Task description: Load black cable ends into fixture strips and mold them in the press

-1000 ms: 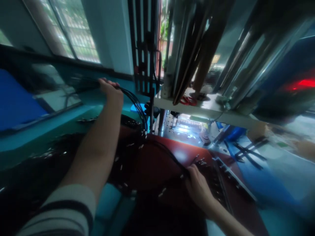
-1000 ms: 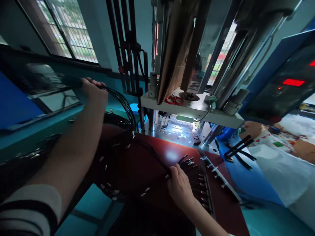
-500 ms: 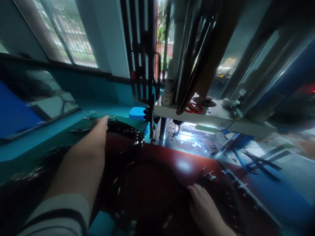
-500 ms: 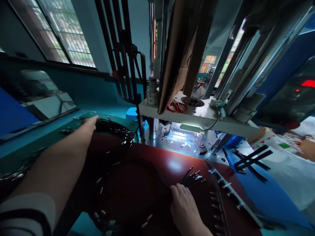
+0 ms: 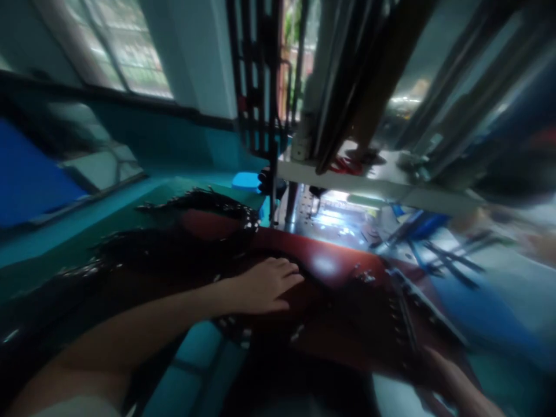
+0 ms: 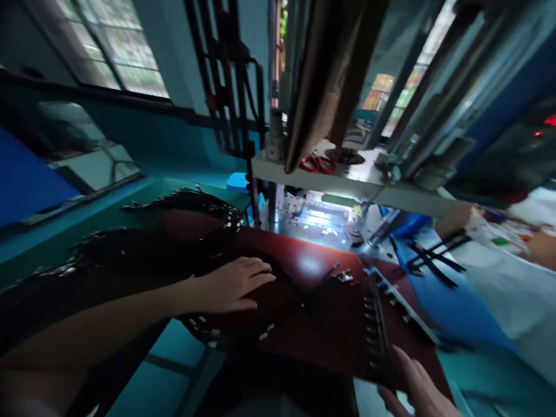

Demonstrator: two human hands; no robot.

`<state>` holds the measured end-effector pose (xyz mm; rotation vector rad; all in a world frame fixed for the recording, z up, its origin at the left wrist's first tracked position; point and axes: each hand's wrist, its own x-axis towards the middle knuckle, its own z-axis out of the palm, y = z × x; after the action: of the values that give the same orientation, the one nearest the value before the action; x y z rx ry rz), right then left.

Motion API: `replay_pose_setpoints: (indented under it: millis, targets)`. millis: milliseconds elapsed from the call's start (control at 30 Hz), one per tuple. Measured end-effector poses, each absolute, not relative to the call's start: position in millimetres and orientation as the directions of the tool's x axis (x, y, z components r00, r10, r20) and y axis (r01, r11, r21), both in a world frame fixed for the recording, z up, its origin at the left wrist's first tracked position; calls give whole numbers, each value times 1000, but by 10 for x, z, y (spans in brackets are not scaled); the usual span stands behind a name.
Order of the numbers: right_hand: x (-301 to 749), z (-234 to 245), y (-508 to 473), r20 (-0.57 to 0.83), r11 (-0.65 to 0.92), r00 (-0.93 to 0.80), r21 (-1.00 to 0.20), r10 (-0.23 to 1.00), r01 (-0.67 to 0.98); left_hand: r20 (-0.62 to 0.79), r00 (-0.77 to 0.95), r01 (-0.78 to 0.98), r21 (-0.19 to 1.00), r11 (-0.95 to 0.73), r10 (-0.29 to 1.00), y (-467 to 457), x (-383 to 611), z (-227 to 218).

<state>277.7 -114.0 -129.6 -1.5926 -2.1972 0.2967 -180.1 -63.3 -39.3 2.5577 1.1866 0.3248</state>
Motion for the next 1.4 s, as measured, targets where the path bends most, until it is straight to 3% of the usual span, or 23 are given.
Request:
replay_pose_setpoints:
  millis: [67,133,300,500,567,633,767,833,967,1033,1100,1200,1400]
  targets:
    - [2616,-1131,-1309,-18,252,-279,-377,960,892,47,645,752,135,-645,763,-728,-1571,-526]
    - [2390,-928,-1345,-148,166,-226,-338,963,926,48,628,777,25,-629,777,-690,-1429,-679]
    - [2099,-587,-1159,-350,-21,-96,-316,932,949,179,560,827,-48,-561,809,-446,-1291,-892]
    - [2153,-505,-966,-524,-344,7,-550,852,761,193,609,793,-128,-596,769,-338,-1240,-978]
    - [2169,-460,-938,-557,-367,7,-539,831,758,185,628,778,-153,-609,756,-313,-1201,-1019]
    - [2152,-423,-962,-578,-296,-36,-468,815,833,179,642,766,-172,-619,746,-288,-1173,-1050]
    - [2049,-447,-1091,-456,-40,-63,-212,888,976,172,679,733,-182,-655,713,-248,-1177,-1077]
    - [2010,-478,-1107,-416,-25,-42,-156,908,987,149,706,708,-180,-683,692,-239,-1192,-1062]
    - [2041,-449,-959,-592,-323,86,-308,802,895,85,723,691,-96,-716,686,-252,-1178,-936]
    - [2097,-378,-832,-591,-386,104,-374,800,843,58,699,714,-2,-700,713,-277,-1141,-831]
    - [2154,-279,-699,-492,-329,97,-413,865,849,34,676,733,73,-676,737,-309,-1093,-721]
    - [2212,-100,-512,-350,-260,125,-371,928,891,26,648,754,116,-646,761,-354,-1030,-585]
    - [2148,215,14,-160,-79,41,-237,986,968,17,552,829,90,-551,834,-376,-1010,-408]
